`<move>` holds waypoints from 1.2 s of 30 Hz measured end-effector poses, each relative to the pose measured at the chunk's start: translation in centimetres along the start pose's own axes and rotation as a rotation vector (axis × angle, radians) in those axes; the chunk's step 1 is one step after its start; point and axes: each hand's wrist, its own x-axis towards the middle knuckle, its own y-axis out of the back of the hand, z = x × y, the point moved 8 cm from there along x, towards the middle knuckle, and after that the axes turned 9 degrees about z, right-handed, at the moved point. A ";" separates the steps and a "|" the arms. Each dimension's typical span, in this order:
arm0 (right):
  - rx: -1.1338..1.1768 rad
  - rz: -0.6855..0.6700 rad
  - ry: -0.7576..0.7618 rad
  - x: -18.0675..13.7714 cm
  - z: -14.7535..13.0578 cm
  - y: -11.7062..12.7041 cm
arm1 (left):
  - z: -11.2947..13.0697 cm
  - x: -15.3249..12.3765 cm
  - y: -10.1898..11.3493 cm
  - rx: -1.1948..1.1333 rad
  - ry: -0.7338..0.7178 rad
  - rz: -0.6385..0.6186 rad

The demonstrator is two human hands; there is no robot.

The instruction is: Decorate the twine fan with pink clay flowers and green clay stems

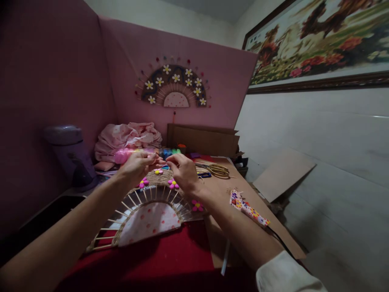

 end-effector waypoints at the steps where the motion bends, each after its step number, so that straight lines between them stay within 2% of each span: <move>1: 0.016 0.025 0.011 -0.7 -0.9 0.6 | -0.6 -0.5 -0.3 -0.041 0.031 -0.029; 4: 0.053 0.096 0.050 -2.6 -2.5 2.0 | -2.0 -1.9 -1.8 -0.128 0.092 -0.155; 6: 0.047 0.136 0.069 -3.5 -2.8 2.6 | -2.7 -2.8 -2.8 -0.155 0.120 -0.239; 8: 0.032 0.161 0.083 -4.2 -2.6 3.0 | -3.3 -3.3 -3.5 -0.180 0.134 -0.273; 14: 0.051 0.170 0.129 -5.3 -1.7 2.9 | -4.5 -3.6 -3.7 -0.189 0.067 -0.267; 20: 0.081 0.173 0.133 -6.0 -0.8 2.9 | -5.3 -4.1 -2.9 -0.064 0.042 -0.260; 24: 0.070 0.121 0.179 -6.1 -1.0 2.7 | -5.1 -4.2 -2.5 -0.035 -0.015 -0.234; 36: 0.053 0.017 0.248 -6.7 -1.0 1.9 | -5.7 -4.2 -1.8 0.033 -0.033 -0.215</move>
